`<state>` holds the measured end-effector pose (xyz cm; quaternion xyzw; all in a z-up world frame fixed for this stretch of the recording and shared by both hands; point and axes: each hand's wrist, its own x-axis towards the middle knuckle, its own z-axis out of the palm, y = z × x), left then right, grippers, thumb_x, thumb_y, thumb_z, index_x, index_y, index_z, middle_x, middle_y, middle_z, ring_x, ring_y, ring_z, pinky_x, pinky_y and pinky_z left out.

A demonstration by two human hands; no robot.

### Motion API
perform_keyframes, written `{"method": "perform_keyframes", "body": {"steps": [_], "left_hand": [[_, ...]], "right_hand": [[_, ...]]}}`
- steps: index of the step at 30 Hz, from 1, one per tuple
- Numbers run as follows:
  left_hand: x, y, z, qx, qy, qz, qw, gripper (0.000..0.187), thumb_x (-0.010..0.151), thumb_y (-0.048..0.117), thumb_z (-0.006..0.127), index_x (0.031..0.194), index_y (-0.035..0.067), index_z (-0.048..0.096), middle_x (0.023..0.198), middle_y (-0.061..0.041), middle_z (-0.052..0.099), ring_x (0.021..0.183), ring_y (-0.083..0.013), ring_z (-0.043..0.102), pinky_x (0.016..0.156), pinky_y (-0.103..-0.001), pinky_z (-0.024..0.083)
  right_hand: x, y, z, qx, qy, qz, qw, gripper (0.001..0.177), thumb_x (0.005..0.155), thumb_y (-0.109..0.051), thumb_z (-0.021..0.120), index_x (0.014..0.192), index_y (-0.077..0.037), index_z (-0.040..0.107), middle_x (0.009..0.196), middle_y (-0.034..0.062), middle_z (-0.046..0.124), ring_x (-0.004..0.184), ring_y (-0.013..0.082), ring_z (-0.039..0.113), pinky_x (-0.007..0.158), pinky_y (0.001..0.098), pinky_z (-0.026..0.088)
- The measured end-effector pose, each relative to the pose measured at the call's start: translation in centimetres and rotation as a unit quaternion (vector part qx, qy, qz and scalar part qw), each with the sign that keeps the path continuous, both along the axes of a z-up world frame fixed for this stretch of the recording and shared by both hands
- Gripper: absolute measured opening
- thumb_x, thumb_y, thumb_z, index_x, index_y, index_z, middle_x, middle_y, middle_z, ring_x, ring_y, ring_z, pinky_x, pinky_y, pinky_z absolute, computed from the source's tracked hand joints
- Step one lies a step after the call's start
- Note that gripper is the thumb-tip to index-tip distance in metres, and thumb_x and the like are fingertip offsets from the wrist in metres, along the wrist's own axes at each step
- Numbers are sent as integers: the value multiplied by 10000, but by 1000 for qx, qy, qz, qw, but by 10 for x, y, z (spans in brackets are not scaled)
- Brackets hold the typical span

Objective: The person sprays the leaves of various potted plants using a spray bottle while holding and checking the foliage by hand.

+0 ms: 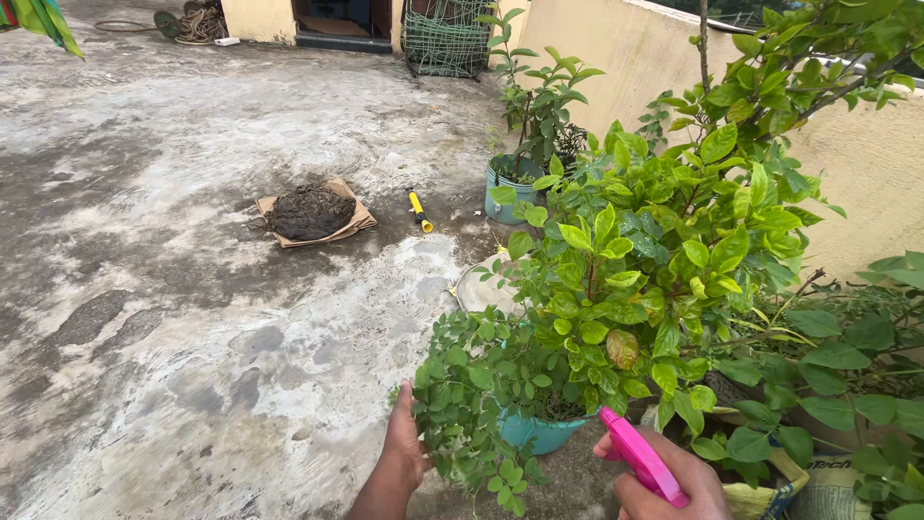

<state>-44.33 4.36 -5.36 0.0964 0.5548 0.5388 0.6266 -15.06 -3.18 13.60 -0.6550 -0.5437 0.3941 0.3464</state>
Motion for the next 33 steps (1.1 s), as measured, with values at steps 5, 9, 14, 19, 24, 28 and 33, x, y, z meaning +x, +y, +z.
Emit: {"method": "perform_keyframes", "body": {"steps": [5, 9, 14, 19, 24, 28, 33], "left_hand": [[28, 1, 48, 41, -180, -58, 981, 885, 905, 789, 284, 1498, 167, 498, 1473, -147, 589, 1312, -355, 563, 1072, -655, 351], [41, -1, 84, 106, -215, -64, 969, 857, 885, 759, 334, 1491, 170, 470, 1452, -145, 591, 1288, -371, 599, 1050, -677, 401], [45, -1, 99, 132, -219, -73, 964, 826, 892, 713, 407, 1510, 165, 409, 1436, -172, 598, 1275, -383, 610, 1046, -671, 427], [45, 4, 95, 124, -215, -76, 966, 771, 912, 649, 453, 1497, 148, 410, 1413, -178, 610, 1244, -383, 631, 1031, -663, 441], [47, 6, 88, 117, -191, -82, 971, 688, 910, 588, 510, 1413, 120, 487, 1341, -161, 638, 1203, -365, 651, 992, -641, 498], [50, 3, 91, 85, -117, -79, 986, 618, 875, 537, 582, 1374, 176, 528, 1284, -115, 644, 1135, -319, 653, 933, -567, 519], [50, -4, 94, 80, -90, -74, 990, 628, 861, 521, 656, 1368, 171, 532, 1266, -108, 653, 1089, -295, 671, 881, -534, 563]], "right_hand": [[1, 0, -2, -46, 0, 3, 999, 317, 772, -27, 677, 1076, -101, 726, 777, 97, 791, 475, 140, 594, 521, 319, 531], [-5, 0, -14, -23, 10, 22, 999, 326, 764, 6, 677, 1064, -91, 762, 682, 79, 718, 471, 123, 576, 509, 306, 503], [-17, 6, -10, -12, -13, 79, 997, 301, 763, 11, 673, 1027, -82, 783, 644, 43, 693, 475, 101, 581, 490, 298, 507], [-34, 6, 5, -46, -15, 49, 998, 300, 783, -37, 704, 1063, -106, 785, 739, 49, 779, 525, 119, 645, 518, 317, 534], [-34, 8, 0, -11, -75, 58, 995, 202, 796, -66, 734, 982, -73, 812, 793, 63, 783, 596, 90, 691, 592, 281, 558], [-36, 4, 4, -47, -26, 45, 998, 229, 788, -53, 723, 1009, -79, 777, 763, 65, 772, 533, 132, 650, 547, 320, 548], [-30, -1, -7, -90, 7, 21, 996, 283, 787, -28, 686, 1052, -105, 751, 739, 100, 730, 503, 169, 604, 523, 351, 511]]}}
